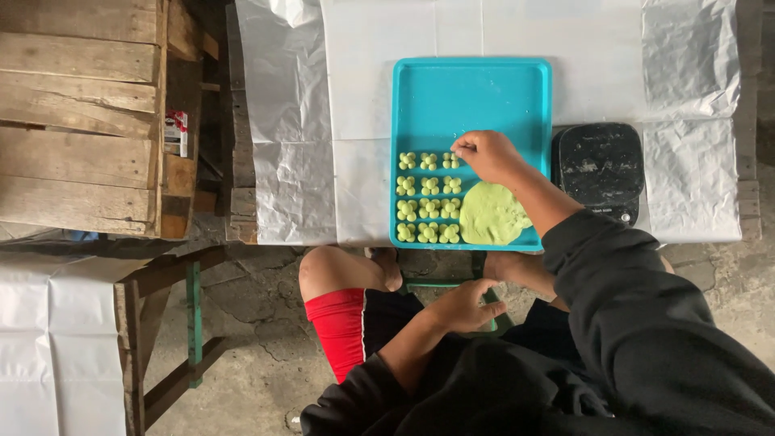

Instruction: The person sits at a table and shapes small pieces of green dough into balls by rolling them between their palms. They place the finished balls into a blue tray and occasionally pick up more dough from a larger lump on the tray.

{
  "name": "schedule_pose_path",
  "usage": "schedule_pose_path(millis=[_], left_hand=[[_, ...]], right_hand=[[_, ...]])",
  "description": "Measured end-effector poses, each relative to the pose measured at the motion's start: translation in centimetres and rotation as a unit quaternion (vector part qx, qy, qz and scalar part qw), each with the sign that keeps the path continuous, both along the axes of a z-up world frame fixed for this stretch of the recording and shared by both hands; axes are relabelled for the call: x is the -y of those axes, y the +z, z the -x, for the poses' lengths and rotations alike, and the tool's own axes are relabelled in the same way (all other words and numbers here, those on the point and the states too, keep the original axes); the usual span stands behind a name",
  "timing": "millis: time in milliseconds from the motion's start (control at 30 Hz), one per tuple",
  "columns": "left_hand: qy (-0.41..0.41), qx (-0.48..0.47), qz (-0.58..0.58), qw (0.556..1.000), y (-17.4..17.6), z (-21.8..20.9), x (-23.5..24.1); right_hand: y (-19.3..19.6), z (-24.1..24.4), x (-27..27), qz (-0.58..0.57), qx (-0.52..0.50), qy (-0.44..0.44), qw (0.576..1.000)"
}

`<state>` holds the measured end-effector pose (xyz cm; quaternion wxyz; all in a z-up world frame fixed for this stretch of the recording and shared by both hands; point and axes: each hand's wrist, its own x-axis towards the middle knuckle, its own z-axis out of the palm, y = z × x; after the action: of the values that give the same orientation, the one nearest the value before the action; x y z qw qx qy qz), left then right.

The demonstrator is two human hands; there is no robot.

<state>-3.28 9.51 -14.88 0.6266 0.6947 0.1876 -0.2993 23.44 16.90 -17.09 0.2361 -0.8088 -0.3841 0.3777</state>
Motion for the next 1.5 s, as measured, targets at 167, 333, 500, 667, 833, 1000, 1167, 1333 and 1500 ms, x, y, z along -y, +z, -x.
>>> schedule_pose_path(millis=[167,333,500,667,833,1000,1167,1333,1500], left_hand=[[-0.016,-0.004,0.002,1.000,0.1,0.1,-0.3],[0.086,0.121,-0.073,0.986,1.4,-0.9,-0.4],[0.177,0.286,-0.413,0.846,-0.5,-4.9,-0.3],[0.098,0.250,-0.472,0.839,-1.2,-9.9,0.7],[0.144,0.219,-0.537,0.802,-4.1,-12.8,2.3],[0.155,0.256,-0.587,0.752,-5.5,-13.1,2.4],[0.146,0.253,-0.550,0.782,-4.0,-12.8,2.2],[0.170,0.259,-0.434,0.846,-0.4,-10.4,2.0],[0.245,0.420,-0.247,0.838,2.3,-4.4,3.4]], right_hand=[[3.7,-2.8,3.0,-0.055,0.020,-0.074,0.996],[8.3,-1.7,9.7,0.008,0.044,-0.030,0.999],[7.4,2.3,15.9,0.115,0.170,0.110,0.973],[-0.7,2.6,18.5,0.091,0.276,0.097,0.952],[-2.1,2.4,19.8,-0.044,0.293,0.034,0.954],[0.2,3.2,20.8,-0.140,0.227,-0.059,0.962],[4.0,4.4,24.3,-0.253,-0.198,-0.275,0.906],[7.5,7.3,24.4,-0.310,-0.379,-0.346,0.800],[6.5,10.5,24.6,-0.310,-0.374,-0.331,0.809]])
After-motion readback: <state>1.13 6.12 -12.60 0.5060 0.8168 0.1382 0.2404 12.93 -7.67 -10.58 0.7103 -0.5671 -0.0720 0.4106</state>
